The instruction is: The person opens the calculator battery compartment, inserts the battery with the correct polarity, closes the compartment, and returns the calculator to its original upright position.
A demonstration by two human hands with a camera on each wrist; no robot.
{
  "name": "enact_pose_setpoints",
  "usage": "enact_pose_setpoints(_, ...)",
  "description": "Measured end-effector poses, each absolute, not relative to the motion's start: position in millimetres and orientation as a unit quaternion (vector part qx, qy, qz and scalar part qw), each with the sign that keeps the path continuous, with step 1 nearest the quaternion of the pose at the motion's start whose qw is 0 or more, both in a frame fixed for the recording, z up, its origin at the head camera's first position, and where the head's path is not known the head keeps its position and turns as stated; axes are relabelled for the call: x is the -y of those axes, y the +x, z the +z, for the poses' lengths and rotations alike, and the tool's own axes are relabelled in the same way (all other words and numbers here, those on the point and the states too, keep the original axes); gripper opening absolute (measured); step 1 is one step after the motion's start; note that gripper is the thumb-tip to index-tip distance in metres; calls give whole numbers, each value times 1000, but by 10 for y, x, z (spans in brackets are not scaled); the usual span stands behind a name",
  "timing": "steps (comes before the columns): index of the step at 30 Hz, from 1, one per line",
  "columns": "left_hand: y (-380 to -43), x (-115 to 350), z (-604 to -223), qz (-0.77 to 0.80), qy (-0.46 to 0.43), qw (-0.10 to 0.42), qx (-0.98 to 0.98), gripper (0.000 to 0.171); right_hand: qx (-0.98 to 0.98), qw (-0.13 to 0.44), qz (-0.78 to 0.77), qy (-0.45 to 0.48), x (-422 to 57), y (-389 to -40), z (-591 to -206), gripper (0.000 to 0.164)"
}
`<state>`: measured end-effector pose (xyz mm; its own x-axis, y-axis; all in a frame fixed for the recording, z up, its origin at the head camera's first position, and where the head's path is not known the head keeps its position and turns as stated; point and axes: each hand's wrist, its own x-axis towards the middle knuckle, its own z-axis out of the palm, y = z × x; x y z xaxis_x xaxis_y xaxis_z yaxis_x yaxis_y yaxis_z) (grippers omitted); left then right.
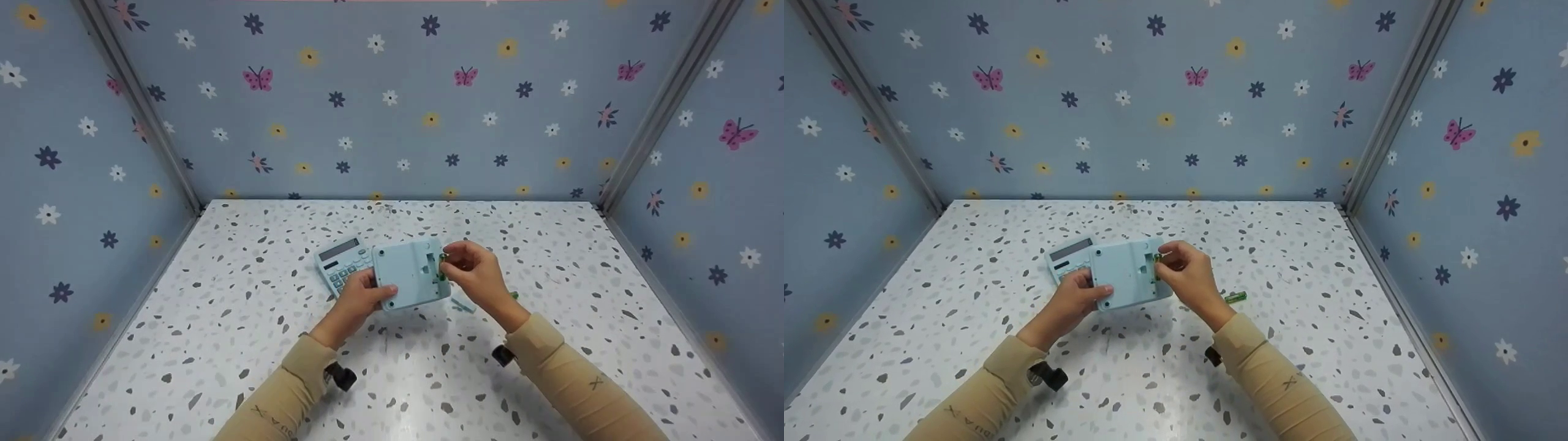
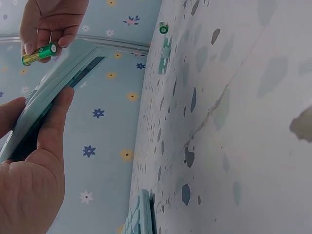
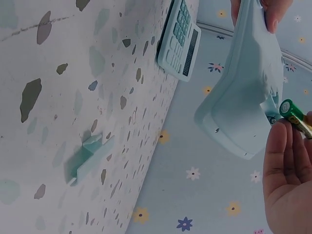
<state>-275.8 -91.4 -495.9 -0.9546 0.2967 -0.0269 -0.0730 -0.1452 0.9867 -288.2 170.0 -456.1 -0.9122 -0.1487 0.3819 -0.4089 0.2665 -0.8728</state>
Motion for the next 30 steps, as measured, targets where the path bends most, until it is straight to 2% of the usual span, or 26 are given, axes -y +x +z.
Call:
enact_pose_setpoints(17, -2730, 860, -4958, 748, 92, 119, -646, 47, 795, 130, 562, 187, -1675, -2904, -4604, 13)
enact_pose_setpoints(30, -2707, 857, -4968, 736, 106, 123, -658, 47, 811, 119, 550, 162, -1687, -2912, -4637, 3)
